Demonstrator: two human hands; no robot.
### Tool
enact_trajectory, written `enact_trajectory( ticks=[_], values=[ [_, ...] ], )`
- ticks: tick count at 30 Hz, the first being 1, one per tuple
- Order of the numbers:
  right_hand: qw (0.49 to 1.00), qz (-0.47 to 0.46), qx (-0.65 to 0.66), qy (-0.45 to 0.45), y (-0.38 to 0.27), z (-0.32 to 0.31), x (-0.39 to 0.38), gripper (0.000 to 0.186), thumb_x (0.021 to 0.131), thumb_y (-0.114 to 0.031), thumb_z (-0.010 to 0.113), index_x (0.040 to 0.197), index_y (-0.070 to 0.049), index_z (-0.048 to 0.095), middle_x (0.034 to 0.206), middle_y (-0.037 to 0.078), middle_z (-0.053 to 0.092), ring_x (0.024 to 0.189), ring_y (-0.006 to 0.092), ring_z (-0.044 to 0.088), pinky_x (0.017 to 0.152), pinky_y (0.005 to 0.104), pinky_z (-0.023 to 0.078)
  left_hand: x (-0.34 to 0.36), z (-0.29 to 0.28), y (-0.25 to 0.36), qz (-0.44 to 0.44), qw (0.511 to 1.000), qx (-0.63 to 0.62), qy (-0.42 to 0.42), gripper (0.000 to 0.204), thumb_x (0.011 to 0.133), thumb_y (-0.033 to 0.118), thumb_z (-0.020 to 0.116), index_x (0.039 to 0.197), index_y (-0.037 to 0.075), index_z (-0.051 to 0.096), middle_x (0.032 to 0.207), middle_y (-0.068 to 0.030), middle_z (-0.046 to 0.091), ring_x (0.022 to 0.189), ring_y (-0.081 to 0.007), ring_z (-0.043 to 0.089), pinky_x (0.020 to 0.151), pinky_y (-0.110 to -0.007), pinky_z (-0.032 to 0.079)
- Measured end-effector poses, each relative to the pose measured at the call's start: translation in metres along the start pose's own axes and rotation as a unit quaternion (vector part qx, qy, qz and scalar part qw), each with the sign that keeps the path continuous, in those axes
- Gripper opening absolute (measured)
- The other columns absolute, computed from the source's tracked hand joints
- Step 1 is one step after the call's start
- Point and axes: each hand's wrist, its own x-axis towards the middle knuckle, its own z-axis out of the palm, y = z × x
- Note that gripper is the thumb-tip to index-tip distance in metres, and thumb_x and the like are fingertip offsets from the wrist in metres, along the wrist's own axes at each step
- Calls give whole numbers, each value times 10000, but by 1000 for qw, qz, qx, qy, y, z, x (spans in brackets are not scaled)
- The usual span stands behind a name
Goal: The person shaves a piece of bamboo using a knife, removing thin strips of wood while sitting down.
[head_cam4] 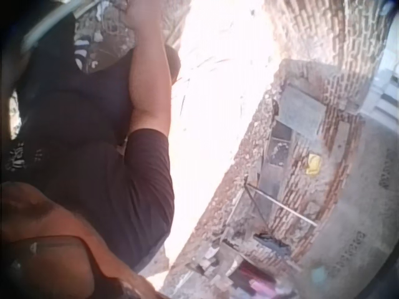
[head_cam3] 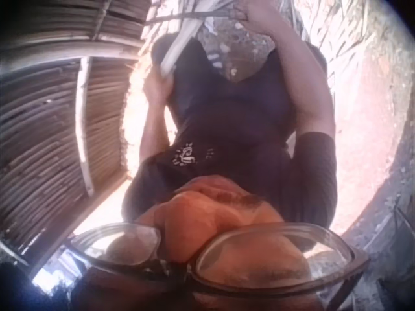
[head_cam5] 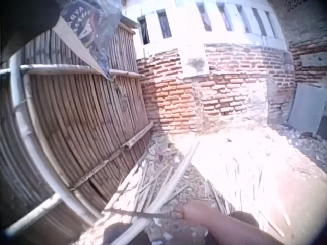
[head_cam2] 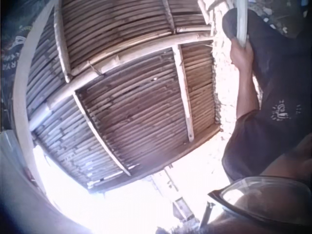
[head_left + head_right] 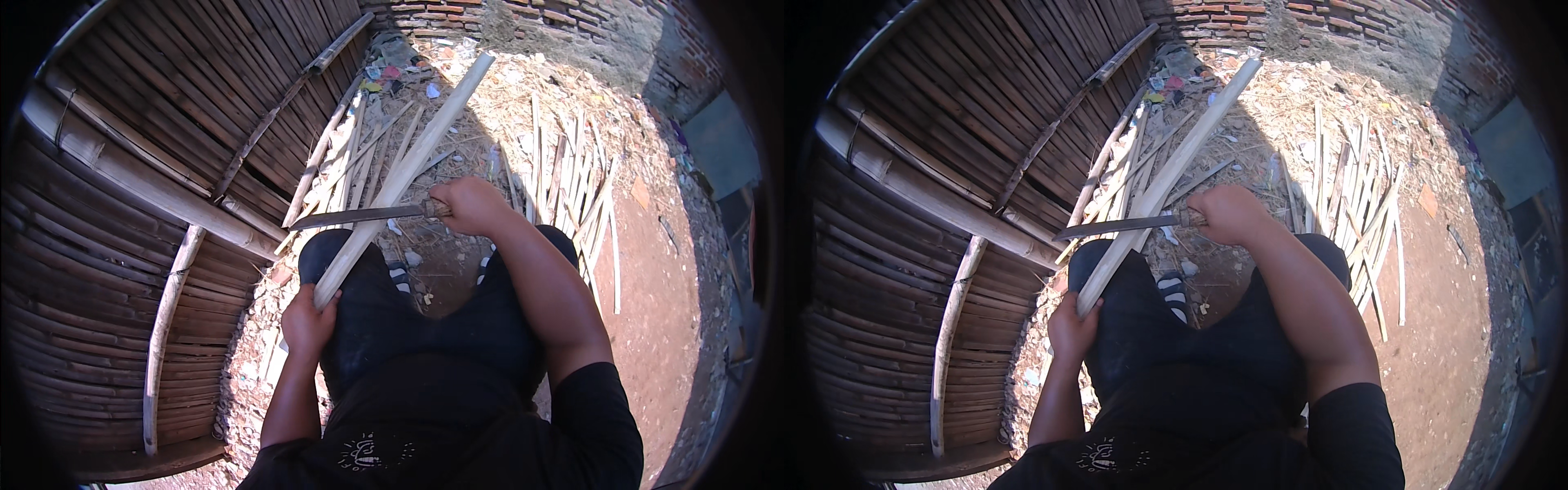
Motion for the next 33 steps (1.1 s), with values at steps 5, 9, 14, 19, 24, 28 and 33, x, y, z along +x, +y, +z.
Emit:
enact_trajectory(
  ticks=[5,9,14,19,24,28,33],
  values=[
    [994,70,57,66,20,-6,0,363,860,-296,754,1148,-85,689,974,203,721,946,414,695,856,508,560,-4,0,-1,10,1000,-8,29,458,874,424,802,1038,15,677,823,-237,723,779,-440,722,708,-511,568],
    [963,186,151,122,52,-2,-1,375,871,-317,757,1157,-83,696,918,221,715,936,428,695,855,504,558,-2,-1,-2,9,1000,12,25,463,877,425,800,1043,11,672,818,-238,719,779,-443,721,706,-514,567],
    [989,86,92,82,25,9,-2,308,855,-276,738,1090,-82,690,883,221,709,924,433,696,832,527,549,-3,0,-5,15,1000,-5,26,475,877,438,797,1053,16,666,818,-239,718,783,-443,721,706,-523,564],
    [999,-3,15,39,6,4,2,266,842,-249,726,1049,-88,680,888,204,714,912,426,699,811,540,546,-3,1,-7,15,1000,4,24,482,877,450,794,1067,24,670,829,-240,721,788,-442,722,711,-527,564],
    [973,158,108,131,36,1,2,270,866,-260,731,1063,-80,688,927,210,725,919,424,701,819,533,551,1,10,-9,8,999,17,32,478,878,459,790,1062,36,667,831,-229,724,782,-439,722,708,-529,563],
    [971,149,133,134,46,7,1,274,856,-242,758,1041,-53,684,899,226,712,893,441,690,801,519,544,5,6,-3,3,1000,22,2,490,878,460,790,1073,28,664,835,-231,724,782,-439,721,706,-523,565],
    [997,15,8,77,26,12,5,258,838,-225,740,1040,-82,670,897,193,713,897,421,697,790,537,550,4,9,-6,13,1000,8,17,490,870,452,800,1051,17,665,828,-233,721,772,-439,718,701,-523,562]
  ],
)
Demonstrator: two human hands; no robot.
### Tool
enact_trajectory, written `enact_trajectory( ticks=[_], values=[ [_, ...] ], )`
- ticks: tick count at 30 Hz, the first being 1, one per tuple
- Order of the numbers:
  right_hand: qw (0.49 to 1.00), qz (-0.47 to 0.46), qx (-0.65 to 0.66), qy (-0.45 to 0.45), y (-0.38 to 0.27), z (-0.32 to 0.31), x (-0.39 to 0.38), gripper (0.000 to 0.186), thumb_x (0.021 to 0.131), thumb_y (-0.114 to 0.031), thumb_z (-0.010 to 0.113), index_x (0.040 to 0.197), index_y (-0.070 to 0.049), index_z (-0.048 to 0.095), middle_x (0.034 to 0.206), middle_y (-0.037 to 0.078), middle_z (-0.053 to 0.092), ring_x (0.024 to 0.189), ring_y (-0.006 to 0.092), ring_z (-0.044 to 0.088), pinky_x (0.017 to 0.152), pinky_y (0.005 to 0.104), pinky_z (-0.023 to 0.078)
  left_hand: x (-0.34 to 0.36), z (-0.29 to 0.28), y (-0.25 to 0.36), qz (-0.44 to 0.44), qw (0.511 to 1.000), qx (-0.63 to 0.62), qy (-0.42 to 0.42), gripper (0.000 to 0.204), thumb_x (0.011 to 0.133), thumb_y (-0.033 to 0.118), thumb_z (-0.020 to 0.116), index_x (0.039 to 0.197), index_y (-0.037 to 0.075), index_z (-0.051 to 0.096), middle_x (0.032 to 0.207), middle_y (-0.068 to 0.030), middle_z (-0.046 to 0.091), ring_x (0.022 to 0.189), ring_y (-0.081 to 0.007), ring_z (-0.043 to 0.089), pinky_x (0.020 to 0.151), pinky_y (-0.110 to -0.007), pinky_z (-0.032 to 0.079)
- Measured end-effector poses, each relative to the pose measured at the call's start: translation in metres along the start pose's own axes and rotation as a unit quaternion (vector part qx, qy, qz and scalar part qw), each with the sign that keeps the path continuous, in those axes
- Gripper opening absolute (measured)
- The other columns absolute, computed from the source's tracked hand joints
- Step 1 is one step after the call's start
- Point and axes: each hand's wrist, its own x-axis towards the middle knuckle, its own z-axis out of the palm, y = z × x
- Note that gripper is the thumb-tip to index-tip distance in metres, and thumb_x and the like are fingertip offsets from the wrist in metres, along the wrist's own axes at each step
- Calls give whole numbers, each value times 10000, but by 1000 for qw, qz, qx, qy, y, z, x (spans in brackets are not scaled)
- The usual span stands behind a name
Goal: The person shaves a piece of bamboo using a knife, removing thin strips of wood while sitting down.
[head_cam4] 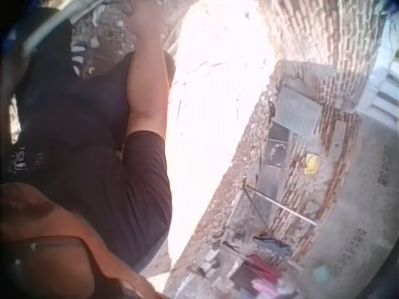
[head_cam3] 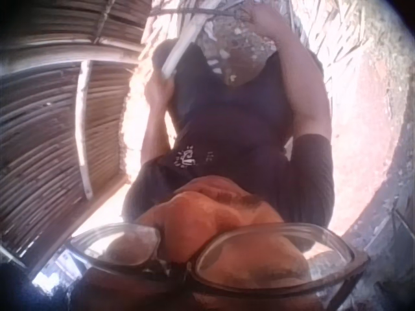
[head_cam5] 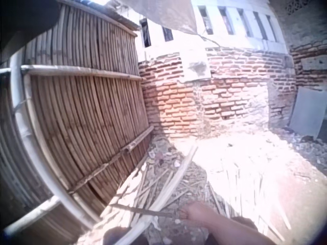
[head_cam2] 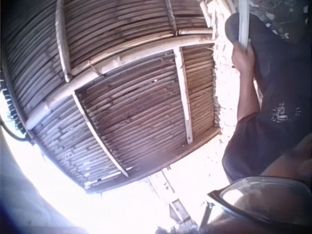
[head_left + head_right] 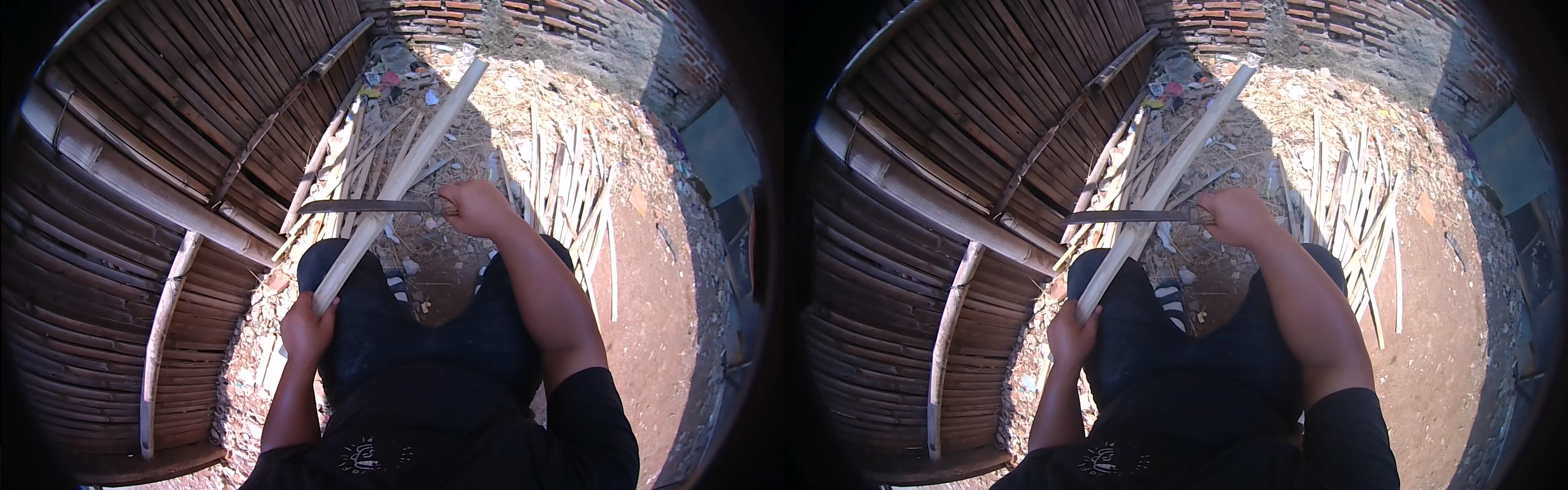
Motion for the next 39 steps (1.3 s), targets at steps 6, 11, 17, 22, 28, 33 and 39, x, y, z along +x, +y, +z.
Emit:
enact_trajectory(
  ticks=[6,11,17,22,28,33,39],
  values=[
    [994,22,60,86,5,-10,-2,257,787,-190,742,1012,-97,660,889,162,706,886,414,693,780,538,548,-1,-20,-3,-5,1000,15,13,455,858,415,816,1025,18,669,826,-231,718,758,-435,713,687,-525,556],
    [998,40,27,40,2,-15,-4,276,777,-204,752,1018,-104,663,874,158,698,894,402,695,787,530,549,-14,-8,-24,-1,1000,20,18,431,849,383,823,1029,20,675,823,-220,718,754,-432,713,682,-519,558],
    [998,-38,-32,-36,-29,-9,1,268,772,-189,721,1026,-122,667,881,136,710,897,381,708,785,518,563,-20,4,-33,33,997,19,69,419,840,354,827,1049,21,683,864,-230,720,764,-437,709,687,-524,559],
    [997,67,23,27,-2,-8,-1,274,783,-189,750,1027,-99,665,889,164,709,907,400,702,790,528,555,-23,11,-35,26,996,16,83,432,842,346,825,1073,12,678,883,-227,724,772,-442,708,691,-530,560],
    [999,32,5,2,-10,-5,-4,295,798,-196,751,1054,-92,648,876,166,703,900,393,708,791,522,560,-22,16,-37,27,996,21,85,435,844,349,822,1078,12,677,902,-224,727,782,-439,710,695,-530,563],
    [998,-50,-29,-33,-28,1,3,288,782,-180,743,1051,-114,663,872,151,709,886,384,713,780,513,570,-24,13,-34,19,996,32,84,436,849,347,818,1091,14,675,893,-220,725,781,-434,710,700,-524,566],
    [988,115,96,28,8,-6,2,280,850,-264,797,1035,-75,706,871,216,721,870,438,698,787,506,554,-23,12,-30,17,996,38,79,411,842,324,816,1090,27,678,882,-207,724,773,-425,710,691,-517,567]
  ],
)
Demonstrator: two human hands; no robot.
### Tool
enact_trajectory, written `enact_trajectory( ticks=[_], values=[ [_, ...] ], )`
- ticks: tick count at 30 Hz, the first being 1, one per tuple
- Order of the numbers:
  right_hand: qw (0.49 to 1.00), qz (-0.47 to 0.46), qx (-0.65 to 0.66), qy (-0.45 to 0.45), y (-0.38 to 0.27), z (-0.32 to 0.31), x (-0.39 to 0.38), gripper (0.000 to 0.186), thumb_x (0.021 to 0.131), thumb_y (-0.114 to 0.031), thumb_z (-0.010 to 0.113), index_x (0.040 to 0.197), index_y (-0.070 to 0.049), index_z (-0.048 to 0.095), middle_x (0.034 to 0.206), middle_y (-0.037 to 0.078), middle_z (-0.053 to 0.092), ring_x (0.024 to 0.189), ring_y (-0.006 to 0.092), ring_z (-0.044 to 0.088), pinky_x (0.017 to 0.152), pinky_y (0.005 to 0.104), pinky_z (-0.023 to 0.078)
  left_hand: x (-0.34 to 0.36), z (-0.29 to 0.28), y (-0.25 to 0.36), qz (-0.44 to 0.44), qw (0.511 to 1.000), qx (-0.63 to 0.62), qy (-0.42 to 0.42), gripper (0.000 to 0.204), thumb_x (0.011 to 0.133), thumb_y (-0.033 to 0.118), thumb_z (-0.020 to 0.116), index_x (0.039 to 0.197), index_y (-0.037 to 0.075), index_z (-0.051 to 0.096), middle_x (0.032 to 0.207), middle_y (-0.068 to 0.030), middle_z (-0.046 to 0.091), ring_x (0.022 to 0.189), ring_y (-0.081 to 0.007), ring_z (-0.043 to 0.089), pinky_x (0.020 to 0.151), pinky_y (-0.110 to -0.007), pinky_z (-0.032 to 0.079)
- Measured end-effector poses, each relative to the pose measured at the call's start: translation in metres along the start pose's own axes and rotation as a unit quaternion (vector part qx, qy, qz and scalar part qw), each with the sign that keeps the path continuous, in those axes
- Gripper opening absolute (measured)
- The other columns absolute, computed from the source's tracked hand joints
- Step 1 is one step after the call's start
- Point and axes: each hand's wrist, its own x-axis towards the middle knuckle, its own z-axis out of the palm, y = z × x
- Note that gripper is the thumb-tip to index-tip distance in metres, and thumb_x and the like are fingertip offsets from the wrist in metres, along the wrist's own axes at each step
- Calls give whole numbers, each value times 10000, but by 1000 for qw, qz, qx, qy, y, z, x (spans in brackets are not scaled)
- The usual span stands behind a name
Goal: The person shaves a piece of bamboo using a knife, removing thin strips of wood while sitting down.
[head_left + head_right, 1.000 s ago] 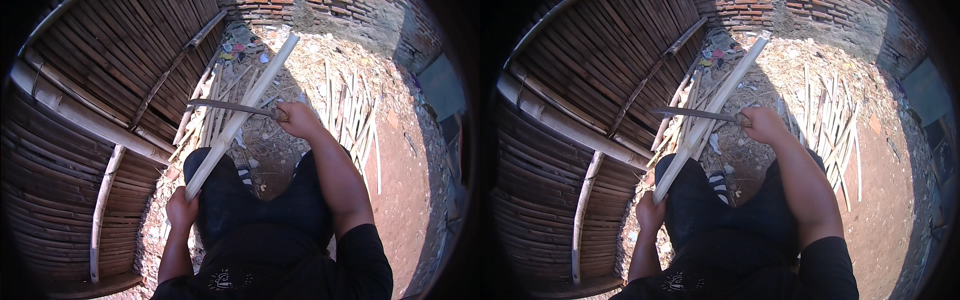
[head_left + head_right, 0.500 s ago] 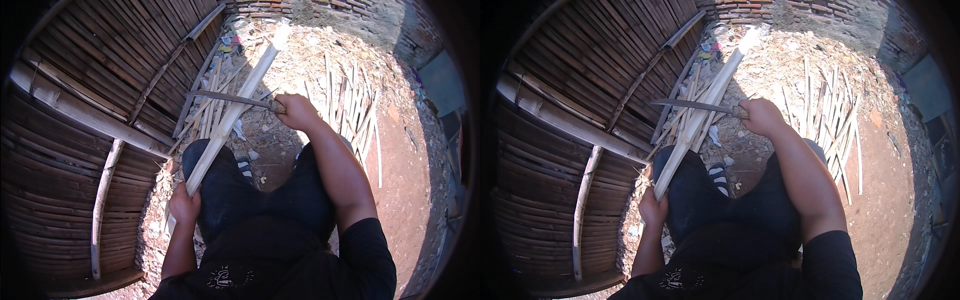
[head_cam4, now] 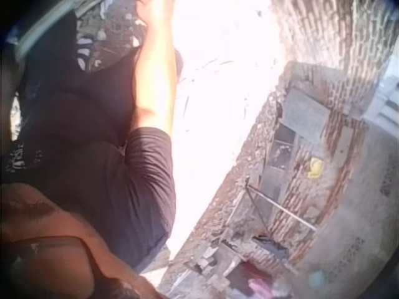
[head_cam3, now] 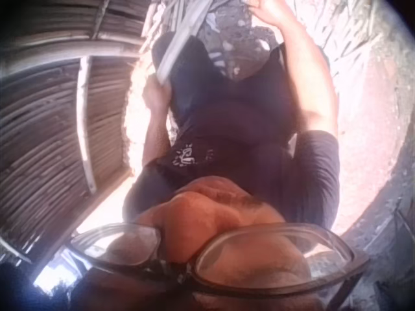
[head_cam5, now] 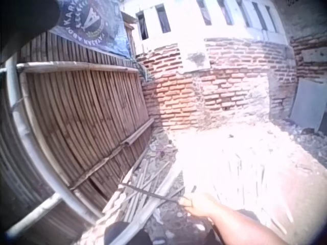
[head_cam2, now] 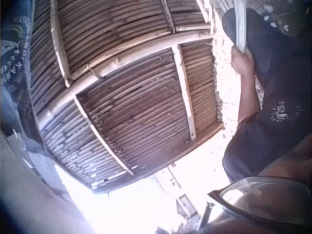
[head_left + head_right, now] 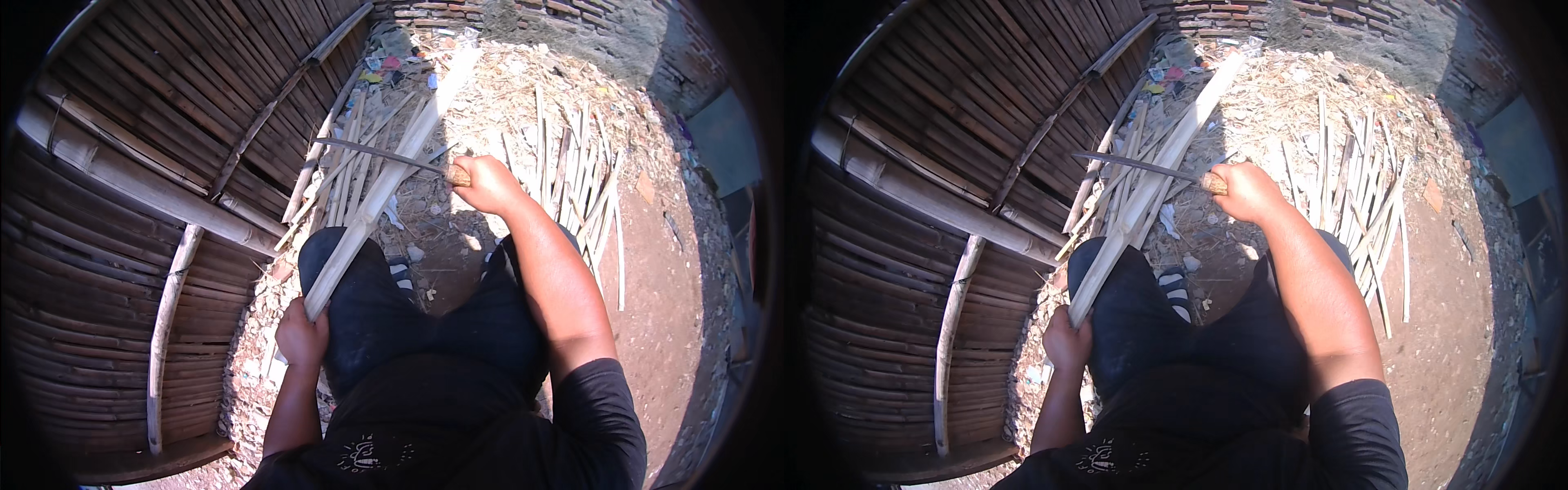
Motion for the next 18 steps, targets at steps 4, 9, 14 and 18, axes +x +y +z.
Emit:
enact_trajectory(
  ticks=[4,9,14,18],
  values=[
    [999,-27,-24,19,-3,-2,-5,308,855,-277,795,1052,-61,697,894,225,715,889,429,692,780,505,548,2,-2,1,-5,1000,-3,-8,411,832,311,820,1094,27,681,891,-208,725,776,-426,710,702,-520,568],
    [984,-140,-90,-69,-25,9,-11,265,793,-221,762,999,-84,668,839,168,704,914,412,698,795,533,553,-1,2,-4,6,1000,-10,11,412,827,302,822,1103,28,684,898,-207,726,789,-424,712,712,-519,572],
    [989,-122,-58,-57,-16,0,-5,268,775,-212,760,985,-81,657,847,167,700,914,415,696,798,532,549,-1,3,-7,4,1000,-1,-1,431,825,306,822,1119,25,679,913,-212,728,803,-427,714,725,-519,575],
    [999,8,15,29,-4,-10,-4,261,811,-210,774,1012,-77,674,860,197,706,889,431,693,784,531,541,-2,1,-4,-3,1000,3,-3,442,827,321,823,1122,28,674,907,-208,726,801,-430,712,718,-524,571]
  ],
)
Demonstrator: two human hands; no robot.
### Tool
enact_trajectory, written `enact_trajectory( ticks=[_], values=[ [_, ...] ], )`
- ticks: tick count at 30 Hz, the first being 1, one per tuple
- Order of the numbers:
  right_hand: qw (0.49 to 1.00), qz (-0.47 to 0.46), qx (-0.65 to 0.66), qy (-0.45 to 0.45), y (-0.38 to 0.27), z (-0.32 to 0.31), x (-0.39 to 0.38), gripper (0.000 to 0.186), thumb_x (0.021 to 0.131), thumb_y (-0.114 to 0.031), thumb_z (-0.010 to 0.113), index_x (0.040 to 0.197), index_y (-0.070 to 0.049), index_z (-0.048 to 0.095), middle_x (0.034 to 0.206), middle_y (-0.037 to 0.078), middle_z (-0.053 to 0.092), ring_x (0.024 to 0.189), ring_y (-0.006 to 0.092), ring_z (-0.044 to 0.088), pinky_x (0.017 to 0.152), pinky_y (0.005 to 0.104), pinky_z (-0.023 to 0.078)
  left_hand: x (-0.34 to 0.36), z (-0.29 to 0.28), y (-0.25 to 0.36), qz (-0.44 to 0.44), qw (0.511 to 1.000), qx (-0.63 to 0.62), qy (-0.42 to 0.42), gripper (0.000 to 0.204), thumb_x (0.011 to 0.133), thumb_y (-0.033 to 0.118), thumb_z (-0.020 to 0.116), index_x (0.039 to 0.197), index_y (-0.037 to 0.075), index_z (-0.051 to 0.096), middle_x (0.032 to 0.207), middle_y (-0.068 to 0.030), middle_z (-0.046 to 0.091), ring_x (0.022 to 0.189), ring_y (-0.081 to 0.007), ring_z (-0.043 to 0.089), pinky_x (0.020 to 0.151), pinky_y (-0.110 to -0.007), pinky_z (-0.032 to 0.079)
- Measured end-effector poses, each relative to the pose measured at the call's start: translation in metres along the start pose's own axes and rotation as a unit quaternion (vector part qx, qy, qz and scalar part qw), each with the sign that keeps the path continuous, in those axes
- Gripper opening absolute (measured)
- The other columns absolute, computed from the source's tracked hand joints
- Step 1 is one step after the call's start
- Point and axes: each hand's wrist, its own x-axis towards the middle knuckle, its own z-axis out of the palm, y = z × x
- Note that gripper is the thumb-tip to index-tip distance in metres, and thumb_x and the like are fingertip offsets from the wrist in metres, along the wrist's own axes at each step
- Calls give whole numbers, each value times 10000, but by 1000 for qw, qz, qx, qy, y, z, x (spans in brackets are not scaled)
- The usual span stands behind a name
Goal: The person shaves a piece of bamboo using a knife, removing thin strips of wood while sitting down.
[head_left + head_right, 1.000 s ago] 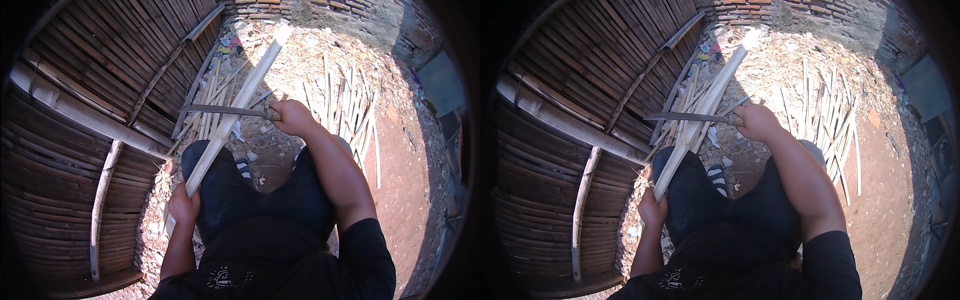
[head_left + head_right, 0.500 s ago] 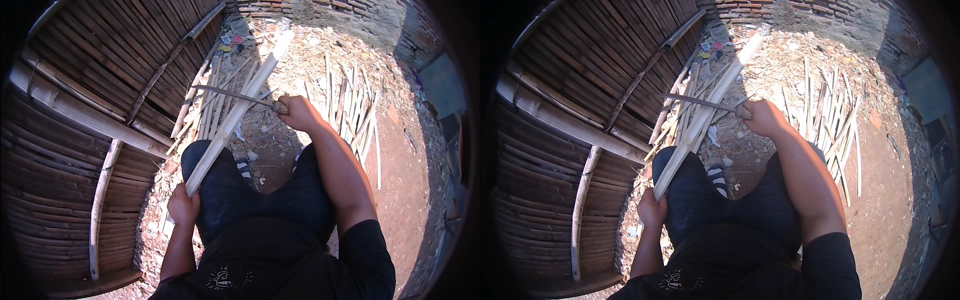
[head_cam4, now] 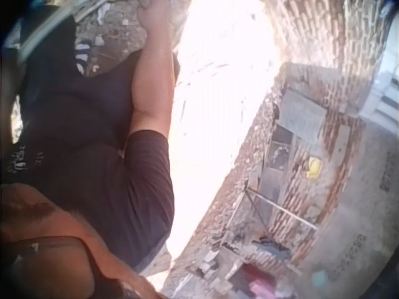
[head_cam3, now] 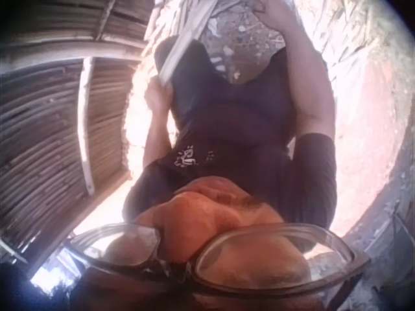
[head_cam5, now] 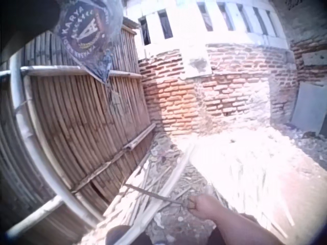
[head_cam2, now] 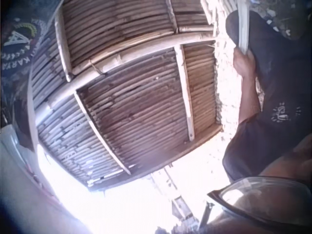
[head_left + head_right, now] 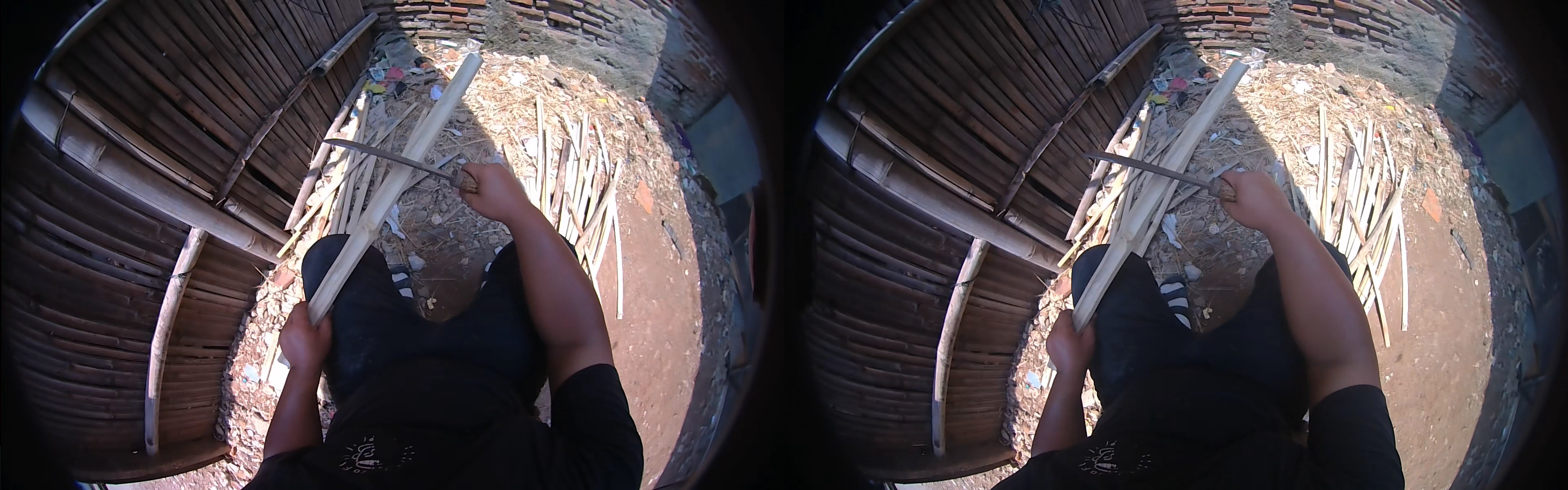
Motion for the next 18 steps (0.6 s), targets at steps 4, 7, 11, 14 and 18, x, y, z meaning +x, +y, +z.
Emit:
enact_trajectory(
  ticks=[4,7,11,14,18],
  values=[
    [999,-44,-14,5,5,4,-4,262,825,-218,776,1016,-74,670,865,200,705,891,435,692,784,533,540,3,0,2,-16,1000,-6,-19,439,826,336,829,1102,30,677,907,-208,728,800,-429,714,712,-522,569],
    [989,-110,-83,-56,-7,12,-5,264,789,-210,769,986,-79,654,876,182,702,880,426,693,788,537,548,4,-1,1,-17,1000,-16,-18,435,823,342,834,1085,31,678,904,-209,728,795,-429,713,708,-522,568],
    [973,-181,-110,-94,-23,15,-4,271,774,-209,767,983,-84,647,875,176,698,881,422,694,790,536,551,4,-3,-4,2,1000,-5,-5,422,826,338,834,1072,31,679,886,-210,724,776,-429,710,698,-524,564],
    [984,-138,-88,-77,-18,8,-8,288,796,-226,777,1019,-88,658,872,186,699,885,427,693,786,533,547,3,-3,-3,15,1000,-12,1,423,830,334,831,1080,28,680,886,-214,725,778,-431,710,701,-525,564],
    [997,-52,-52,1,6,1,-2,306,822,-245,789,1057,-88,671,865,202,697,887,436,688,788,526,544,3,-3,1,-8,1000,-8,-18,435,834,333,829,1096,22,678,905,-223,728,803,-437,714,716,-528,567]
  ],
)
